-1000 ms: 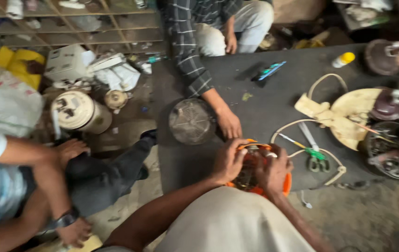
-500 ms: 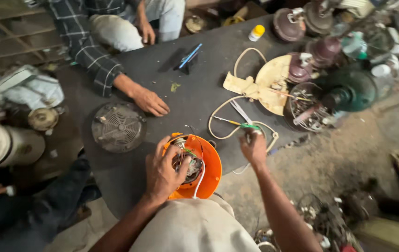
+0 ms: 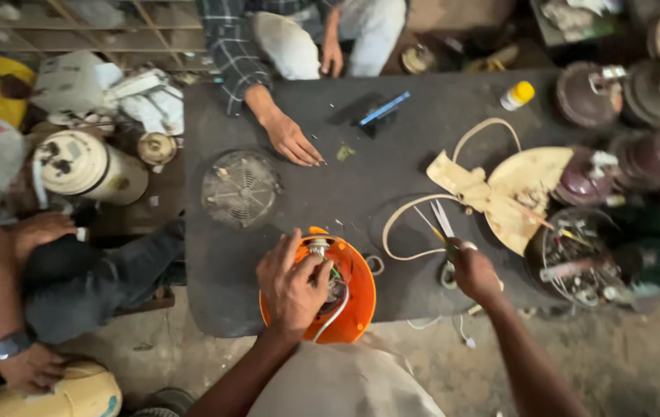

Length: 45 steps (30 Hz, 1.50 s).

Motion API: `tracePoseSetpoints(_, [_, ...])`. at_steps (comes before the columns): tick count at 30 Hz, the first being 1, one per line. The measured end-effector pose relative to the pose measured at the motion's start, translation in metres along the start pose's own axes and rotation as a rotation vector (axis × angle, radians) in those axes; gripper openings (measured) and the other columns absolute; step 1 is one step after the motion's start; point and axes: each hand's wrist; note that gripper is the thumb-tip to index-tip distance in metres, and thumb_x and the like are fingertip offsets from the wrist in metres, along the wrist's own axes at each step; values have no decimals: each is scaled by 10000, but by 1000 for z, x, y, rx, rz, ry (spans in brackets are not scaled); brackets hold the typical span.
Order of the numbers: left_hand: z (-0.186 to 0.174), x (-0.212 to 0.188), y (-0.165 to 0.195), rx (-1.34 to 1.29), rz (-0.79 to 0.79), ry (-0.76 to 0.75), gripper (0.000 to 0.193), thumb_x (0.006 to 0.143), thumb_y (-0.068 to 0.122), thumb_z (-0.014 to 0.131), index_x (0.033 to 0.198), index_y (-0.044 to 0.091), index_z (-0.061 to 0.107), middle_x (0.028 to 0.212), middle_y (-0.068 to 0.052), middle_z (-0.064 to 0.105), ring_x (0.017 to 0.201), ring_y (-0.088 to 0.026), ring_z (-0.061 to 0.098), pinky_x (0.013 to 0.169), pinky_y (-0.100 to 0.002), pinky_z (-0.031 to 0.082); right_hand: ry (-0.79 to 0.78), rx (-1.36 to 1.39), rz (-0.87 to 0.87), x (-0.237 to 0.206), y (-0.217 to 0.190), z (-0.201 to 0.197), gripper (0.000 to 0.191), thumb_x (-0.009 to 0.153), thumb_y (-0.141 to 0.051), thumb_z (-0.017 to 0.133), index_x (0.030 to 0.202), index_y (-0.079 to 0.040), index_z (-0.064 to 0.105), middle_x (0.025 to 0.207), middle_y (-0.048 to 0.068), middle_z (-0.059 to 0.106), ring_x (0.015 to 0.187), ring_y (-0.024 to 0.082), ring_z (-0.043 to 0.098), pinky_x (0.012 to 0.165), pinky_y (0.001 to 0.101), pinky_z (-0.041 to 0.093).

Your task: The person works on an electrical device placed in an orange bucket, stripping and twisting wires, and using a screwdriver to tighten connections. The person also handles a black circular fan cover and various small components on the workbench.

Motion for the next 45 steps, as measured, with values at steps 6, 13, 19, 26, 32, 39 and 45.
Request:
tracePoseSetpoints(6, [9,-16,2,84,-71,72,196,827,262,825,878,127,693,1423,-156,604,1282,-394,580,1039,-570,402,14,140,-475,-41,-9,-49,393,818,-185,774,1194,-123,680,845,148,731,699,295,709,589,400,534])
tracePoseSetpoints(13, [11,-14,5,113,-116,59,171,814,272,802,829,150,682,1416,-134,615,1280,-359,591,1053,-583,386,-103,-366,-248,-39,-22,-99,211,880,-251,783,1077,-185,751,772,117,740,685,326,725,621,458,558])
tracePoseSetpoints(19, [12,-15,1,100,-118,61,157,830,261,802,839,143,699,1432,-130,615,1300,-354,584,1072,-571,371,-200,5,-405,-34,-60,-79,308,818,-267,763,1118,-197,780,755,91,769,593,259,701,522,405,561])
tracePoseSetpoints(26, [11,-15,1,34,-122,65,128,806,234,799,855,138,729,1417,-140,618,1285,-351,585,1069,-550,351,-177,-110,-634,-16,-88,-58,295,820,-241,756,1111,-195,767,745,96,713,638,311,691,548,433,537])
tracePoseSetpoints(32, [12,-18,0,21,-118,104,136,817,228,808,847,133,715,1403,-125,629,1270,-330,603,1052,-510,368,-142,-125,-700,-7,-92,-62,258,825,-236,738,1080,-213,767,777,60,711,652,289,692,549,417,540])
tracePoseSetpoints(39, [13,-20,2,22,-114,86,138,813,221,809,827,140,699,1379,-101,642,1254,-315,623,1033,-497,369,-262,-225,-658,-7,-107,-73,317,854,-230,711,1165,-201,768,792,77,717,607,291,689,504,432,539])
tracePoseSetpoints(45, [13,-22,2,36,-104,68,153,820,224,810,821,150,676,1381,-88,639,1264,-307,610,1021,-512,360,-439,-241,-785,31,-123,-81,220,961,-191,617,1128,-156,754,941,54,773,644,203,749,571,341,603])
Point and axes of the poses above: each hand's wrist, its own x-axis towards the middle knuckle, its own z-axis out of the palm, y = z × x
